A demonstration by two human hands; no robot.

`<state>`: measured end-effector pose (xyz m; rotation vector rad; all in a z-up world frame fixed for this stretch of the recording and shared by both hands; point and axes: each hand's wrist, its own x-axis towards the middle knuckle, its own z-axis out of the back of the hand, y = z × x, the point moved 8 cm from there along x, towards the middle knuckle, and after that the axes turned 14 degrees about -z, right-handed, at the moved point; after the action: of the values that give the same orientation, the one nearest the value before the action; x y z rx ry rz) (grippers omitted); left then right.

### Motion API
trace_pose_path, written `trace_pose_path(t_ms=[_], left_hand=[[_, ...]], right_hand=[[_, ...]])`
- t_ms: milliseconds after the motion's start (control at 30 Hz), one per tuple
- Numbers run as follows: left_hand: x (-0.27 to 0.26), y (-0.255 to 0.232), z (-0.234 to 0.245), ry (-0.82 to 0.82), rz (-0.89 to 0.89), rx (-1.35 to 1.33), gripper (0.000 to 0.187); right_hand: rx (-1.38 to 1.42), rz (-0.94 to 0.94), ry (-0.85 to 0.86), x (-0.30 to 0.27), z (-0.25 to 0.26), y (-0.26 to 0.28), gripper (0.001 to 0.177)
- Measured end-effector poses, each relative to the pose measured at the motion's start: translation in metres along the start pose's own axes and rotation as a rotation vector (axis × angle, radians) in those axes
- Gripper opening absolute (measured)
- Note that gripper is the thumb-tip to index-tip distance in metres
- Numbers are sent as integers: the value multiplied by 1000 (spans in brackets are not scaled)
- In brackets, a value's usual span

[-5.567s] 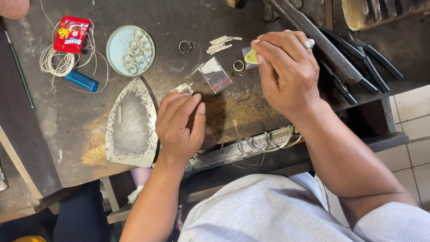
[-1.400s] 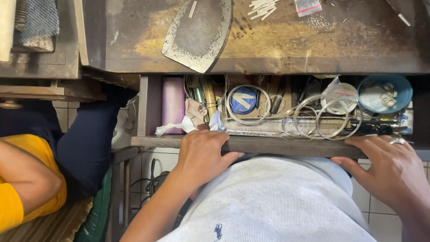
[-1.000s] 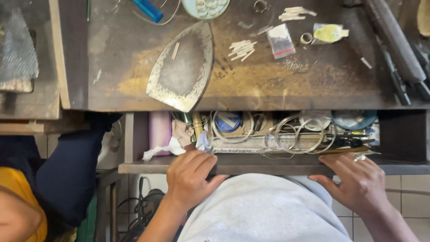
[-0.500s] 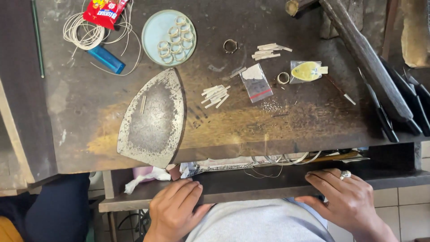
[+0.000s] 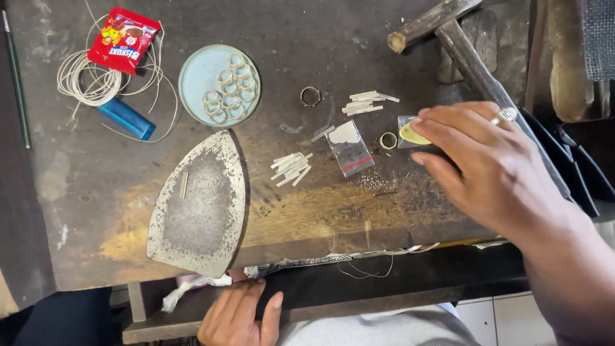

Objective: Organizing and sorting small metal rings and wire pieces on a jewelry workbench, including using a scribe for precision and opening a drawer.

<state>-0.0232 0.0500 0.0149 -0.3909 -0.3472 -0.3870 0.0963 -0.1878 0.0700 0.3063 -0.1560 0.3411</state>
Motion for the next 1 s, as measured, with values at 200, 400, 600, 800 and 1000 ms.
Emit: trace_pose_path(t_ms=[200,400,600,800,1000], left_hand=[[-14,12,-17,193,187,37,33],[-18,16,-23,191,190,-8,27],[-30,22,-30,222,202,-22,27],[-27,21,-29,208,208,-23,28],[-22,21,-26,231,240,-18,28]], right_hand=[[-158,-74,63,11,-24,-8,34],[-189,-83,74,15,-28,1,24],[-184,-78,87,16,-34,0,22],[-181,-70,85,17,-36,0,16],[-79,-71,43,17,-25,-2,15]])
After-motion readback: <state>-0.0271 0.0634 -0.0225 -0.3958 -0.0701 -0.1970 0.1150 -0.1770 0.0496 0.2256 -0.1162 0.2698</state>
